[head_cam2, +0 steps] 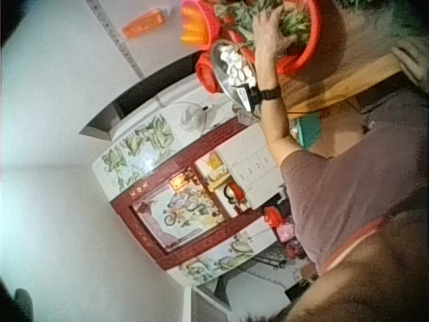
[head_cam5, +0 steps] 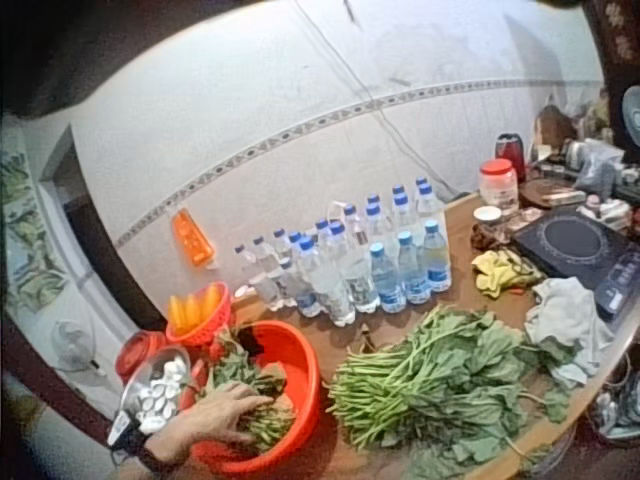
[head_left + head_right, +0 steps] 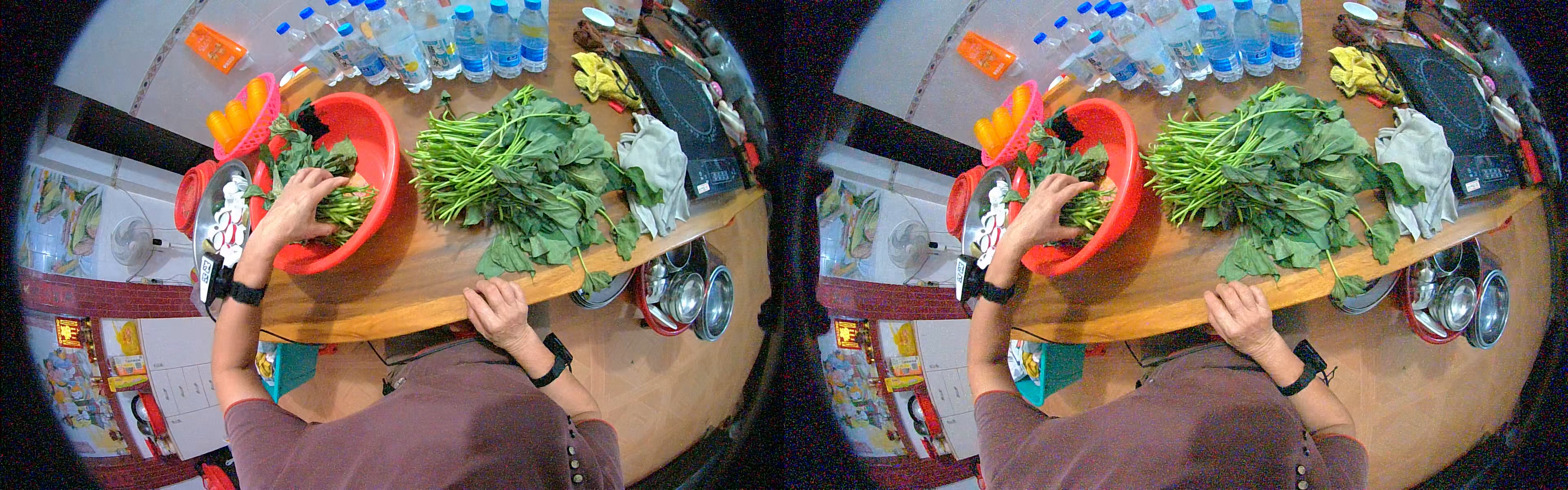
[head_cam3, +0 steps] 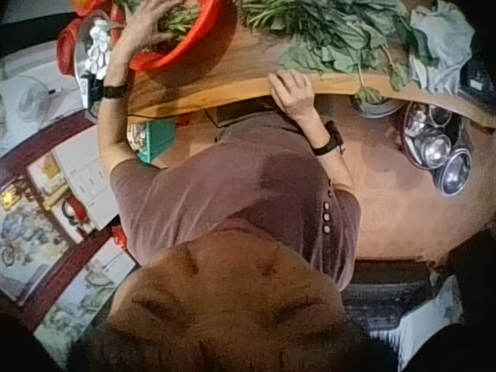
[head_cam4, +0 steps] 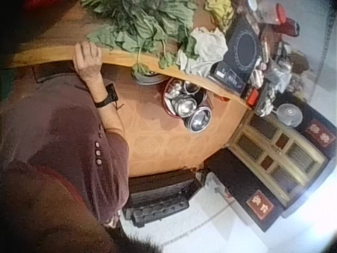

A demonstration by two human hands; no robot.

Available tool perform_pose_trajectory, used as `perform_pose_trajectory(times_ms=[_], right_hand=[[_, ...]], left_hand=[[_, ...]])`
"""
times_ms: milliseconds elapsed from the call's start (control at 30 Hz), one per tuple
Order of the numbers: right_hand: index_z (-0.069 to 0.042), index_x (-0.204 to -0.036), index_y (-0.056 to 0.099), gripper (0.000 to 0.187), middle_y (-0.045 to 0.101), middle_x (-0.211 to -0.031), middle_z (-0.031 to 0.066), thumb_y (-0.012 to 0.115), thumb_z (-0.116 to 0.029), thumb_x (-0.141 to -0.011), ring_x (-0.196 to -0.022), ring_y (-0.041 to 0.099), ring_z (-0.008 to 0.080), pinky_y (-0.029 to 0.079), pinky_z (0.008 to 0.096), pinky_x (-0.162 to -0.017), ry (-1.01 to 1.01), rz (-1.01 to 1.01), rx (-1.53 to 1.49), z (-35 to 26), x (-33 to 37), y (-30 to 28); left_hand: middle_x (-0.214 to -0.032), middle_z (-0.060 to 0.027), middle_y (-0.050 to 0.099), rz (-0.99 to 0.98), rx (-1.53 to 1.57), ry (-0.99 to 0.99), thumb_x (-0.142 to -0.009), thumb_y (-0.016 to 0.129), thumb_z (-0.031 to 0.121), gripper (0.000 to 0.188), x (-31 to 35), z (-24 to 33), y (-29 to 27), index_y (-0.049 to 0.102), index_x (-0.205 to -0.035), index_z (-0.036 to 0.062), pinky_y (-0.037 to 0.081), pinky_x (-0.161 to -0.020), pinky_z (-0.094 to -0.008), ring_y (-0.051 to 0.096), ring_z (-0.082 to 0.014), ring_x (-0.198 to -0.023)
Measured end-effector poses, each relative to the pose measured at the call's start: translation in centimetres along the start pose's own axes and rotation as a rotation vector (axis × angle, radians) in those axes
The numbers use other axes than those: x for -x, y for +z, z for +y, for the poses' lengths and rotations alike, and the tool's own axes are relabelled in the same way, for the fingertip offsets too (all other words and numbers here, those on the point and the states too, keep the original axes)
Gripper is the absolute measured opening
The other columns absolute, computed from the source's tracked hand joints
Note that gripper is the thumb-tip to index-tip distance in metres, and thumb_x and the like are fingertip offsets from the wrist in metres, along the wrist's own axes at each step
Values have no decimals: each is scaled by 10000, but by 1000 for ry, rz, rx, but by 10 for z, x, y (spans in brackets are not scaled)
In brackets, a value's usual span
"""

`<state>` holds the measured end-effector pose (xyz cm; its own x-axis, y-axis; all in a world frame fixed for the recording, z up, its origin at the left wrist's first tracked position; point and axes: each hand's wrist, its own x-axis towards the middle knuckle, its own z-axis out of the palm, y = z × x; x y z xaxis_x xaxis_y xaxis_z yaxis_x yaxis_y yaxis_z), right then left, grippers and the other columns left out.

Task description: The person repeatedly picks up leafy green vegetable stems, snaps off the lower ends, and places the trimmed stems into a red bowl. The person also removes leaves from some stems and sets them aside on the table.

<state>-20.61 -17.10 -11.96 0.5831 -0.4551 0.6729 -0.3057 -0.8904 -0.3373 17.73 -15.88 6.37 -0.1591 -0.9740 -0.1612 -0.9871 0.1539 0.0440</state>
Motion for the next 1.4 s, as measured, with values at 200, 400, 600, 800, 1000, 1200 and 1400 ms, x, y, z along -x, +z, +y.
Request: perform_pose_trajectory(times_ms=[200, 400, 600, 800, 1000, 1200, 1400], right_hand=[[-96, -1027, 715, 241, 617, -999, 53, 741, -125, -789, -960, 615, 259, 473, 386, -798, 9, 6, -1, -2, -1, 0], [-95, -1011, 718, 224, 615, -985, 50, 741, -127, -790, -951, 618, 258, 475, 388, -780, 11, 7, 4, -2, -1, 0], [-90, -1006, 718, 228, 618, -987, 49, 745, -120, -782, -938, 620, 260, 473, 379, -770, 12, 20, 1, -2, -3, 1], [-84, -1037, 704, 251, 619, -1021, 52, 730, -157, -798, -955, 613, 250, 472, 376, -784, 8, 3, -2, -1, -2, -1], [-71, -1056, 678, 282, 609, -1056, 65, 713, -179, -798, -1025, 595, 259, 474, 389, -829, 23, -52, -66, 1, -3, -10], [-69, -1030, 650, 256, 597, -1037, 76, 695, -165, -796, -1058, 588, 274, 469, 400, -871, 64, -82, -185, 7, 1, -25], [-74, -1002, 638, 232, 602, -1054, 69, 680, -156, -789, -1061, 583, 268, 467, 395, -879, 94, -114, -222, 10, 3, -31]], left_hand=[[-1494, -185, 443, 37, 167, -216, -886, 718, 307, 685, 25, 6, 6, 461, -1479, 81, 306, -1182, -477, 370, -390, -1409], [-1676, -172, 154, -21, 204, -535, -1026, 433, 583, 681, 22, 4, 54, 266, -1603, 261, 183, -1177, -677, 98, -447, -1537], [-1708, -73, 70, -303, 216, -588, -979, 337, 730, 746, -2, -1, 63, 240, -1608, 341, 136, -1136, -761, -43, -420, -1556], [-1681, -99, 190, -408, 234, -522, -987, 340, 699, 659, -20, -7, 62, 342, -1556, 365, 159, -1116, -771, 11, -477, -1537], [-1696, -94, 150, -457, 184, -579, -966, 360, 728, 661, -26, -15, 68, 352, -1549, 416, 131, -1144, -740, -5, -452, -1547], [-1622, -114, 357, -592, -128, -123, -1062, 344, 524, 485, -36, -36, 50, 388, -1534, 418, 207, -1200, -607, 227, -438, -1512], [-1425, -170, 573, -180, -128, -431, -1014, 453, 532, 511, -52, -38, 44, 695, -1264, 158, 353, -1119, -537, 457, -453, -1335]])
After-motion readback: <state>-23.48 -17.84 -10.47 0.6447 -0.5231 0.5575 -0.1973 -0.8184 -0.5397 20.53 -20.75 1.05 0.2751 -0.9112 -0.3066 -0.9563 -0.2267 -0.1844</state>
